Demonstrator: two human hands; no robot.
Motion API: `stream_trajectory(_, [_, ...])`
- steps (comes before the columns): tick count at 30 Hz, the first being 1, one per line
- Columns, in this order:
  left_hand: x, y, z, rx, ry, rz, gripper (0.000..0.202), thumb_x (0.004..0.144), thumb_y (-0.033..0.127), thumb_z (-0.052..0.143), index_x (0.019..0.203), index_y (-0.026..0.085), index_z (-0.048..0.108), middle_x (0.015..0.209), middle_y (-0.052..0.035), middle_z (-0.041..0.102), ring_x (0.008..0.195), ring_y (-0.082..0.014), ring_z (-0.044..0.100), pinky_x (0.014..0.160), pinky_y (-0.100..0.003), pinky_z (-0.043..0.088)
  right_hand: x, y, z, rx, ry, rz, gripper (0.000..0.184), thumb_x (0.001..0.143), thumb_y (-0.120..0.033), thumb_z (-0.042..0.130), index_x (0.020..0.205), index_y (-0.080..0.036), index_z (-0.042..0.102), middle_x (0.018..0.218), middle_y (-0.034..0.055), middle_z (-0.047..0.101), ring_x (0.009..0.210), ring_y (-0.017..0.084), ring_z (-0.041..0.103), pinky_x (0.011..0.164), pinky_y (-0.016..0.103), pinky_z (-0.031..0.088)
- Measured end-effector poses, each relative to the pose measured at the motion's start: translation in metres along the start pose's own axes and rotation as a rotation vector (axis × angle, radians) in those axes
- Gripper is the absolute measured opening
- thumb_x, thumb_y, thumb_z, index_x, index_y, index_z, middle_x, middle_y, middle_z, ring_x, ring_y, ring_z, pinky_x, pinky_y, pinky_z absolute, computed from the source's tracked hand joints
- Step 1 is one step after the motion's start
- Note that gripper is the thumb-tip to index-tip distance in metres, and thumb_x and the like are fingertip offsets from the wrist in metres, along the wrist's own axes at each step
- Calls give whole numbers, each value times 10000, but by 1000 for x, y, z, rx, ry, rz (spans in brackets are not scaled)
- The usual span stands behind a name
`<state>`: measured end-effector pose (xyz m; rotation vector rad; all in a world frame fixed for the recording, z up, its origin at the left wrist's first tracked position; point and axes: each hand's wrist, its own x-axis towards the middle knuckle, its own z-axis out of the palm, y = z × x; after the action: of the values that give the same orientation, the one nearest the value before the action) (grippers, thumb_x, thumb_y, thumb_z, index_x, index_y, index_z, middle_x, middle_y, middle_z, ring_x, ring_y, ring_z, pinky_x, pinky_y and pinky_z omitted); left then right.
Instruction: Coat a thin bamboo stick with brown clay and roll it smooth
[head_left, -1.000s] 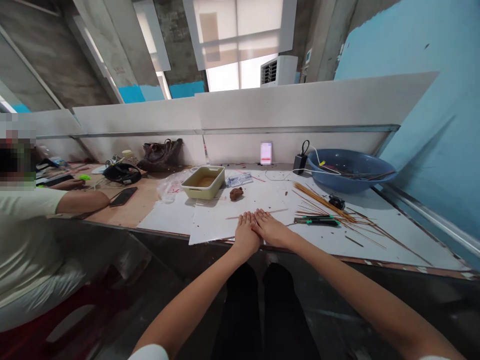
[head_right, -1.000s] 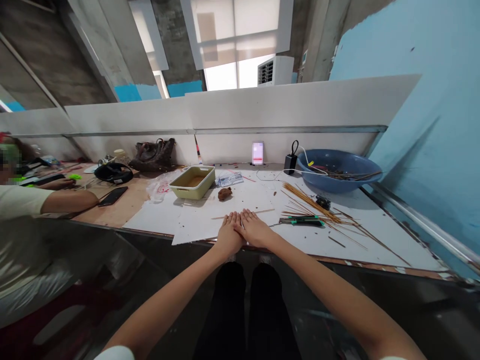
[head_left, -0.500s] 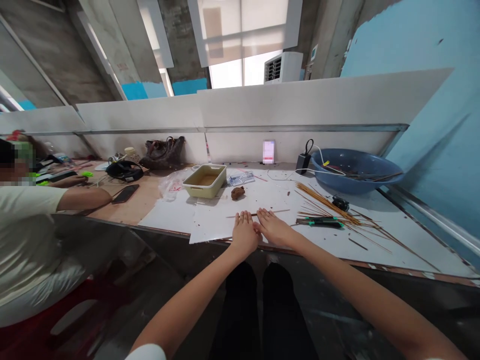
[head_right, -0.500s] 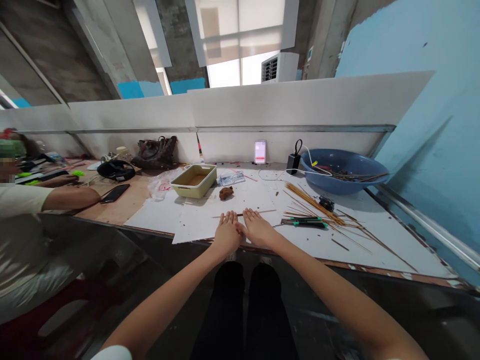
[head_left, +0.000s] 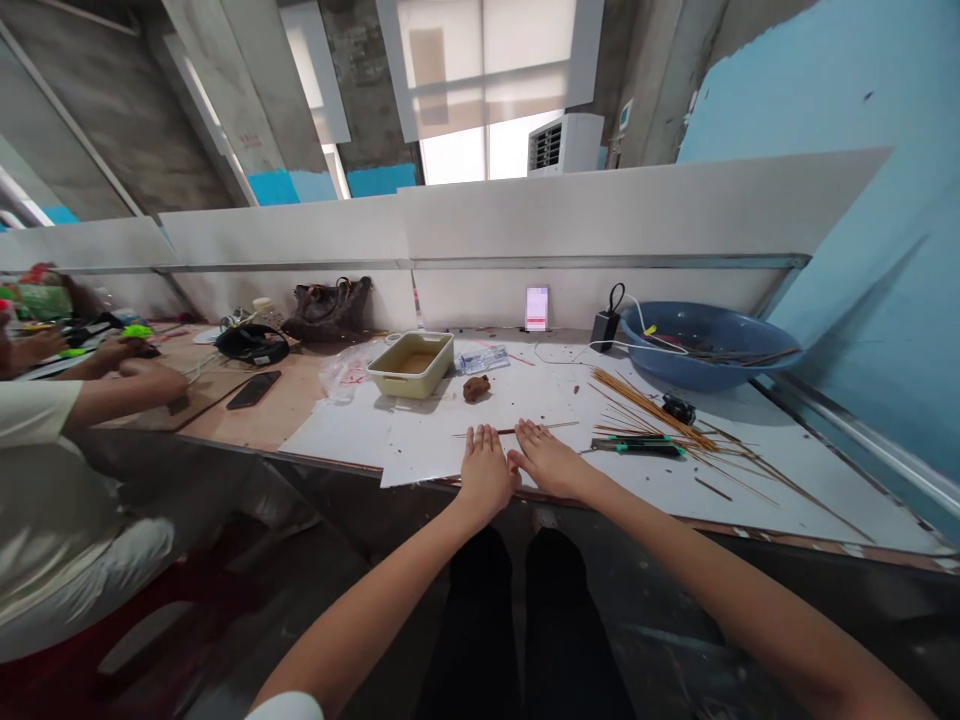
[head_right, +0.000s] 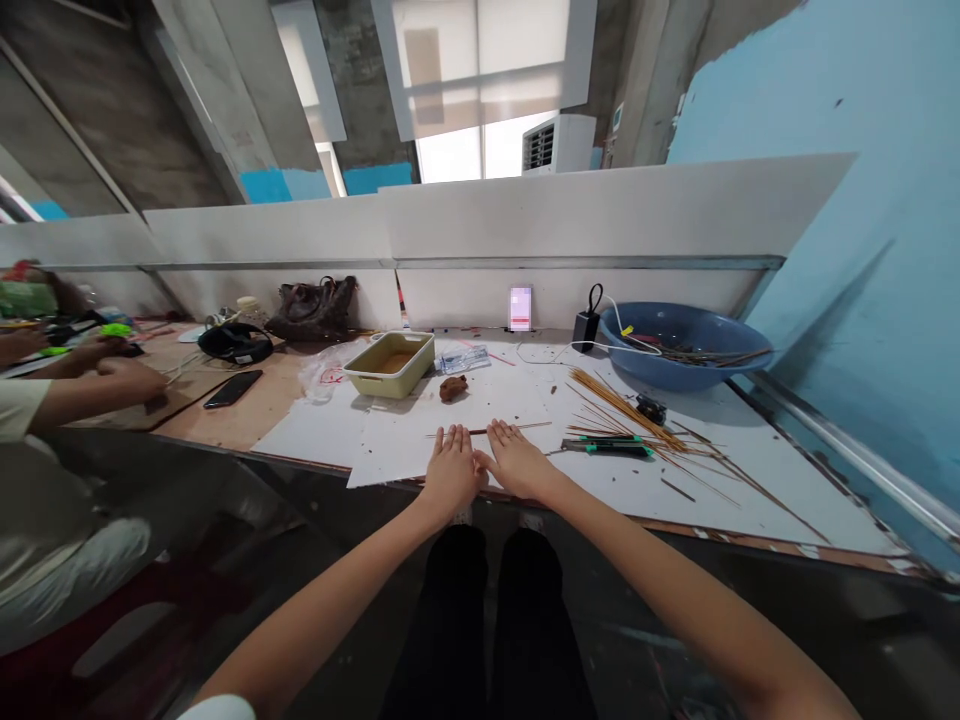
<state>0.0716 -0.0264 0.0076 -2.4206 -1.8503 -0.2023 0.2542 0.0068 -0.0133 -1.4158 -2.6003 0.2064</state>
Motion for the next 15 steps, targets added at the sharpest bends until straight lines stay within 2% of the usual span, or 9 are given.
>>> stream_trajectory(2, [-10, 3, 5, -2, 20, 6, 732, 1066, 332, 393, 1694, -45, 411, 1768, -256, 397, 1702, -333, 313, 1425, -509, 105, -9, -2, 1, 29, 32, -13, 849, 1177, -604, 177, 1753, 8, 296, 1815, 280, 245, 1718, 359, 218, 1379, 595, 253])
stream_trajectory(4, [-11, 8, 7, -13, -2, 37, 770, 1054, 354, 429, 1718, -31, 368, 1793, -246, 353, 1715, -341, 275, 1426, -515, 111, -7, -4, 0, 51, 51, -16, 842, 1178, -604, 178, 1769, -12, 261, 1834, 253, 200, 1730, 345, 171, 1390, 583, 226])
stream_trajectory(7, [5, 13, 2, -39, -67, 81, 811, 1038, 360, 484, 1756, 23, 314, 1822, -212, 301, 1725, -352, 238, 1423, -530, 142, 11, -5, -5, 45, 5, 4, 801, 1182, -571, 166, 1779, -46, 263, 1829, 233, 243, 1726, 349, 196, 1386, 598, 229])
stream_trajectory(11, [31, 14, -9, -42, -109, 51, 742, 1081, 333, 394, 1768, 65, 313, 1826, -190, 302, 1725, -347, 244, 1422, -555, 128, 37, -3, -11, 28, -40, 37, 777, 1184, -535, 145, 1766, -47, 309, 1798, 242, 330, 1703, 372, 273, 1363, 627, 273])
stream_trajectory(13, [33, 13, -12, -31, -133, 47, 737, 1075, 330, 398, 1759, 62, 340, 1814, -195, 332, 1721, -350, 257, 1425, -564, 84, 38, -3, -11, 24, -42, 40, 771, 1186, -527, 153, 1760, -40, 321, 1798, 246, 326, 1705, 365, 269, 1369, 619, 260])
stream_trajectory(15, [25, 13, -9, -27, -145, 50, 745, 1059, 335, 433, 1752, 69, 365, 1810, -193, 346, 1719, -358, 260, 1424, -567, 79, 29, -5, -7, 25, -43, 32, 789, 1186, -537, 158, 1748, -12, 333, 1801, 262, 305, 1712, 358, 249, 1381, 597, 238])
